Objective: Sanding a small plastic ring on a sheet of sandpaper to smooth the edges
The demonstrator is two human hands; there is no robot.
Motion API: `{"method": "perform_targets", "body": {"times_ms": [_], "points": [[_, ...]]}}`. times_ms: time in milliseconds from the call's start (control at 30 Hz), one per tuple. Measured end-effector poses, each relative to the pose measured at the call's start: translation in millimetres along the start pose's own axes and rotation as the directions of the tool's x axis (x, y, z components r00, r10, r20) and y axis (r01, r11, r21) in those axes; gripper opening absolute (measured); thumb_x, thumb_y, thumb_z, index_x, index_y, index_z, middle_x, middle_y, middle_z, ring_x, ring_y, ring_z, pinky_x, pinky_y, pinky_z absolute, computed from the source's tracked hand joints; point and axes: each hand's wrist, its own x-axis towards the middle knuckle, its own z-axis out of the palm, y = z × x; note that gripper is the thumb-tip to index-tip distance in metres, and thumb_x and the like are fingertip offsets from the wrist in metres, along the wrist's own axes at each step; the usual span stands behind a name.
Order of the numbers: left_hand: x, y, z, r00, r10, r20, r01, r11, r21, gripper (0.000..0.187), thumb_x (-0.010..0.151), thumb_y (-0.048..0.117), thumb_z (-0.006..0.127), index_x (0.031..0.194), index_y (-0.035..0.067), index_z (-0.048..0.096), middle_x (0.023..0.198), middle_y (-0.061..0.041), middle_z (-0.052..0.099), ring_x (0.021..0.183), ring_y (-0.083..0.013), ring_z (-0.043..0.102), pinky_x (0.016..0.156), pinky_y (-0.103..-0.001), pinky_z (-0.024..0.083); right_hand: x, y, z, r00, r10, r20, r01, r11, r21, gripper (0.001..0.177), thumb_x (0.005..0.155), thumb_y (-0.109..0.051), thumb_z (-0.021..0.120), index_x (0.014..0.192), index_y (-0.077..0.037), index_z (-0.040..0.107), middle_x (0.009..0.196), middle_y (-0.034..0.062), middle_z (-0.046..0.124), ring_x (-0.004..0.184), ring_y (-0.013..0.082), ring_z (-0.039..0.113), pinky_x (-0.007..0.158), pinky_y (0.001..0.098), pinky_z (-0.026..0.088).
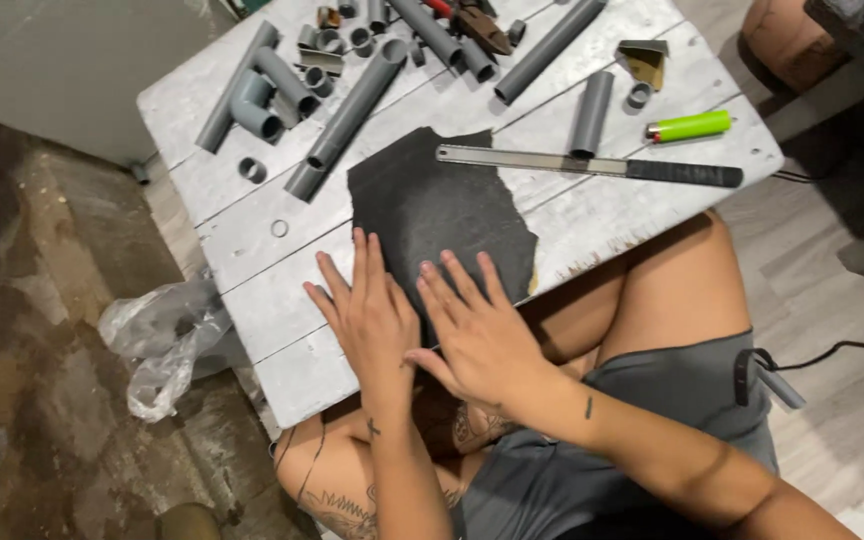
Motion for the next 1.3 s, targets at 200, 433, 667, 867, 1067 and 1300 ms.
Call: {"method": "perform_targets", "body": {"times_ms": [200,433,667,867,1067,1300], "points": [[0,-1,5,0.999,-0.042,0.018,0.043,0.999,-0.032,0.058,0.096,0.011,0.052,0.154,0.018,0.052,0.164,0.004,0.044,0.156,-0.0398,0.021,0.125,-0.060,-0.001,3,-3,-8,0.999,0.046,-0.003,-0.045,0.993,0.105,0.076,0.102,-0.056,0.049,0.138,0.011,0.058,0.146,0.0274,0.057,0.148,0.0465,0.038,0.122,0.0677,0.010],[0,4,1,0.998,-0.054,0.027,0.055,0.998,-0.027,0.057,0.097,0.012,0.053,0.154,0.020,0.052,0.165,0.006,0.044,0.157,-0.0367,0.019,0.126,-0.058,-0.002,0,-4,-8,0.998,0.060,0.001,-0.060,0.991,0.122,0.076,0.101,-0.055,0.051,0.137,0.011,0.058,0.145,0.0287,0.057,0.147,0.0481,0.038,0.121,0.0689,0.012],[7,16,-19,0.999,-0.040,0.015,0.040,0.999,-0.033,0.057,0.093,0.007,0.056,0.149,0.012,0.056,0.160,-0.003,0.049,0.149,-0.0486,0.030,0.120,-0.070,0.011,-11,15,-8,0.991,-0.121,0.059,0.118,0.992,0.040,0.073,0.100,-0.059,0.049,0.145,-0.002,0.054,0.154,0.0169,0.052,0.149,0.0455,0.035,0.119,0.0688,0.018],[7,24,-35,0.997,-0.054,0.052,0.054,0.998,-0.009,0.057,0.094,0.007,0.053,0.151,0.009,0.053,0.162,-0.008,0.046,0.149,-0.0510,0.031,0.118,-0.072,0.015,0,64,-38,0.988,-0.132,0.077,0.146,0.967,-0.209,0.067,0.097,-0.054,0.053,0.144,-0.007,0.059,0.152,0.0123,0.057,0.150,0.0458,0.036,0.116,0.0679,0.027],[8,25,-40,0.996,-0.055,0.071,0.055,0.998,-0.007,0.058,0.095,0.008,0.050,0.153,0.008,0.049,0.164,-0.009,0.042,0.151,-0.0490,0.027,0.120,-0.070,0.011,1,38,-12,0.961,-0.265,0.078,0.272,0.956,-0.113,0.075,0.094,-0.065,0.050,0.142,-0.008,0.058,0.147,0.0123,0.059,0.147,0.0468,0.038,0.115,0.0705,0.027],[7,25,-44,0.994,-0.072,0.086,0.073,0.997,-0.017,0.054,0.098,0.008,0.048,0.152,0.010,0.050,0.164,-0.010,0.042,0.151,-0.0481,0.027,0.120,-0.070,0.008,50,72,-41,0.990,-0.009,0.142,0.056,0.942,-0.332,0.068,0.103,-0.061,0.036,0.147,-0.015,0.060,0.153,0.0034,0.059,0.154,0.0381,0.039,0.125,0.0635,0.020]]}}
